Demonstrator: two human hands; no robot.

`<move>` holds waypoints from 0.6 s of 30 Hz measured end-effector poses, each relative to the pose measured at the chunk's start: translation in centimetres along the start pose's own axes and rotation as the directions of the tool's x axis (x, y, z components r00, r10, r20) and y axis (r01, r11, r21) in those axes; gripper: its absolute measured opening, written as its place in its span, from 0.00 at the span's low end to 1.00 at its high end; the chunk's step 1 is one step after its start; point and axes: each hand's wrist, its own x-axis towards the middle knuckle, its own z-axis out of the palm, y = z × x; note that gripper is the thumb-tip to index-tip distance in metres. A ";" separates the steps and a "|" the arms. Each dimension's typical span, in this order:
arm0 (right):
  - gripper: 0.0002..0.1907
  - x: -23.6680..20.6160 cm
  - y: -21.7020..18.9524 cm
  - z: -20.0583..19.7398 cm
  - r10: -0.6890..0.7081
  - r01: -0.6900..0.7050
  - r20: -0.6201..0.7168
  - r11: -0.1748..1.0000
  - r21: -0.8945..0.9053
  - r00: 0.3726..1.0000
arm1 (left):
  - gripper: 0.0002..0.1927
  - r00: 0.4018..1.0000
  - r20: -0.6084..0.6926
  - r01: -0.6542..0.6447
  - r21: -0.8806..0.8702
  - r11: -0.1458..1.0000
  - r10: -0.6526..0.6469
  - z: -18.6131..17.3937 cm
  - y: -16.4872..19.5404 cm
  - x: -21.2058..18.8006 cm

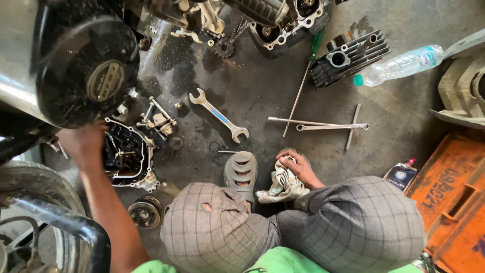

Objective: The person sits on the floor and handles motorcycle engine parts, including a clutch basket and cylinder head, using a cloth to wipe them. They then gather various tools from the floor and place them into a metal tray on a workbench.

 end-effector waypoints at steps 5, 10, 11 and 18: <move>0.20 2.2 -5.1 -0.1 0.065 -0.067 0.013 0.979 0.192 0.998 | 0.13 0.741 0.659 0.293 -0.146 0.945 -0.128 10.6 3.9 -7.8; 0.41 5.9 -14.8 1.5 -0.550 0.567 0.139 0.807 -0.168 0.824 | 0.28 0.205 0.976 0.796 -0.212 0.567 0.077 22.0 5.5 -18.1; 0.42 6.0 -16.5 2.3 -0.623 0.645 0.196 0.668 -0.372 0.758 | 0.28 0.278 0.948 0.777 -0.316 0.544 0.155 23.5 5.5 -19.3; 0.31 10.4 -26.9 -4.4 -0.668 0.577 0.428 0.003 -0.817 0.609 | 0.25 0.434 0.857 0.693 -0.515 0.504 0.279 23.2 3.7 -21.1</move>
